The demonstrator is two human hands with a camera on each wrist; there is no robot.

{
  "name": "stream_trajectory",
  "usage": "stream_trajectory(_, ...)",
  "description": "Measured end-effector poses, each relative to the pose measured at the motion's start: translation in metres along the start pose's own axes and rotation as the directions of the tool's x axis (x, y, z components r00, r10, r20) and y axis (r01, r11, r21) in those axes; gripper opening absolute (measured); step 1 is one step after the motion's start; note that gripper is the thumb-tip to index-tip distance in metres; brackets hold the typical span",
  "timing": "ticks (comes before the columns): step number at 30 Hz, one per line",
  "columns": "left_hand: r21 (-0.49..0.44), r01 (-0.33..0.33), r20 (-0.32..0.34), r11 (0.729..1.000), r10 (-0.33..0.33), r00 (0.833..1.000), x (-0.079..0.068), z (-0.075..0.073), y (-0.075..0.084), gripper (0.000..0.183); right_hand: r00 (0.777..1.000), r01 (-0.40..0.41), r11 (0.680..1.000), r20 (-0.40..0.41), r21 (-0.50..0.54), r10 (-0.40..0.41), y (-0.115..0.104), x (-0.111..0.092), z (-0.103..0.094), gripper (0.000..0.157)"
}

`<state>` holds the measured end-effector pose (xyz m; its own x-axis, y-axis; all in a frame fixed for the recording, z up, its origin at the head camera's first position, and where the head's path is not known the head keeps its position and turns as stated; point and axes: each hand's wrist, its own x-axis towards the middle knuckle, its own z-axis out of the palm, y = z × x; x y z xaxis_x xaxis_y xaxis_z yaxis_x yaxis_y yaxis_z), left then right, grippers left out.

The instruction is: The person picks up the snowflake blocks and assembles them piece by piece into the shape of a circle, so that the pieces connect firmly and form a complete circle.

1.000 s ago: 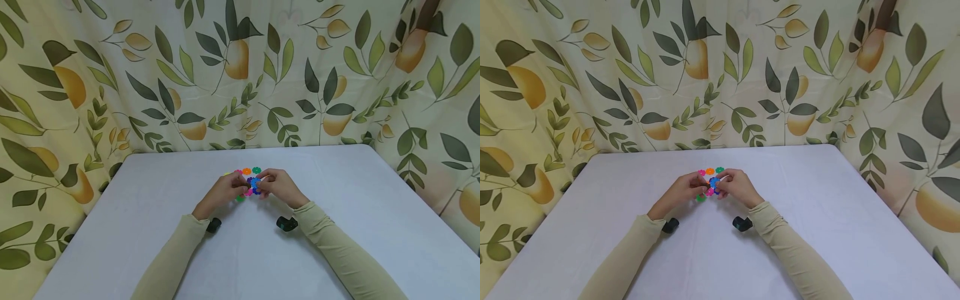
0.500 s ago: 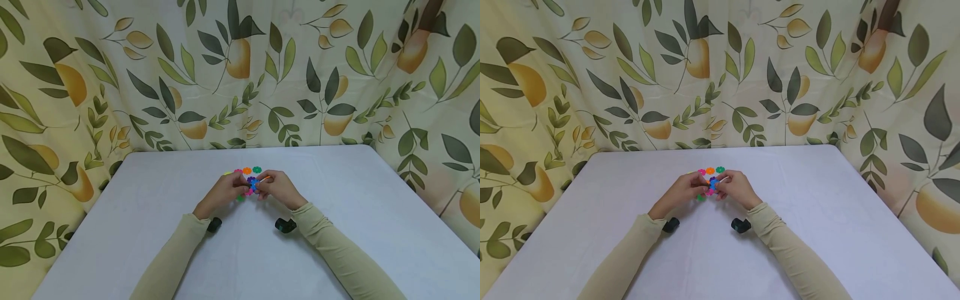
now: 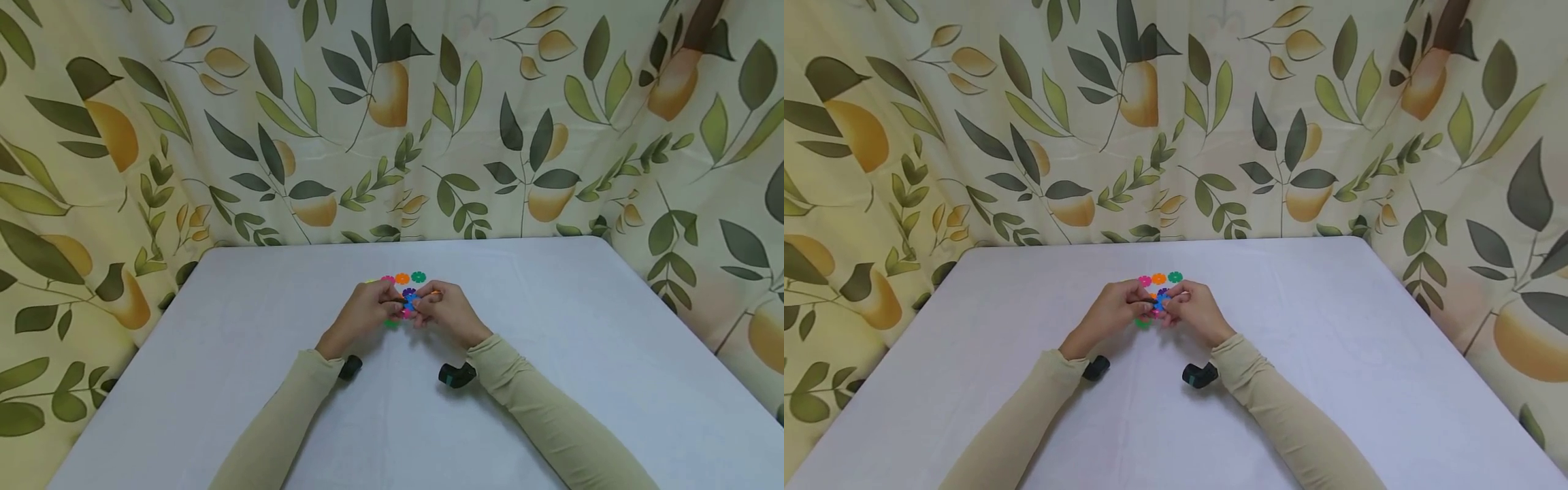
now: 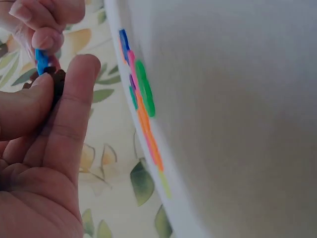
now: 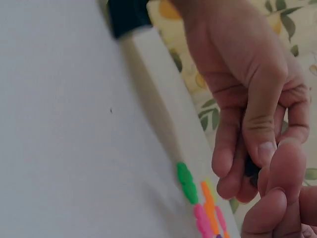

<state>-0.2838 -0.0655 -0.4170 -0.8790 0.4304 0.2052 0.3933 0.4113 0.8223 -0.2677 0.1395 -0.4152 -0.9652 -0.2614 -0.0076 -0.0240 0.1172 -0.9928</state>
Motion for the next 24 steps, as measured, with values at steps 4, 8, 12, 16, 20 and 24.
stream_trajectory(4, 0.095, -0.054, 0.004, 0.994, 0.054, 0.999, -0.001, 0.000, 0.003, 0.010, 1.000, -0.003, 1.000, -0.006, 0.010, 0.003, 0.001, -0.001, 0.002, 0.018)
stream_trajectory(8, 0.083, -0.048, 0.006, 0.995, 0.048, 0.999, 0.000, -0.005, 0.002, 0.006, 1.000, 0.014, 1.000, -0.009, -0.027, -0.015, -0.002, -0.001, -0.001, 0.022)
stream_trajectory(12, -0.035, 0.023, -0.009, 0.999, -0.024, 1.000, 0.000, -0.012, 0.001, 0.008, 0.999, 0.023, 0.997, -0.043, -0.077, -0.027, -0.007, 0.000, -0.008, 0.028)
stream_trajectory(16, -0.102, 0.080, -0.053, 0.992, -0.086, 0.995, -0.001, -0.017, -0.001, 0.014, 0.997, 0.013, 0.993, -0.076, -0.121, -0.022, -0.008, 0.003, -0.013, 0.030)
stream_trajectory(20, -0.131, 0.068, -0.078, 0.989, -0.078, 0.994, -0.002, -0.021, -0.003, 0.015, 0.996, -0.017, 0.984, -0.084, -0.176, 0.002, -0.002, 0.005, -0.013, 0.028)
stream_trajectory(24, -0.153, 0.061, -0.106, 0.986, -0.078, 0.991, -0.001, -0.026, -0.004, 0.014, 1.000, -0.002, 0.962, -0.029, -0.271, -0.006, 0.003, 0.005, -0.007, 0.028)
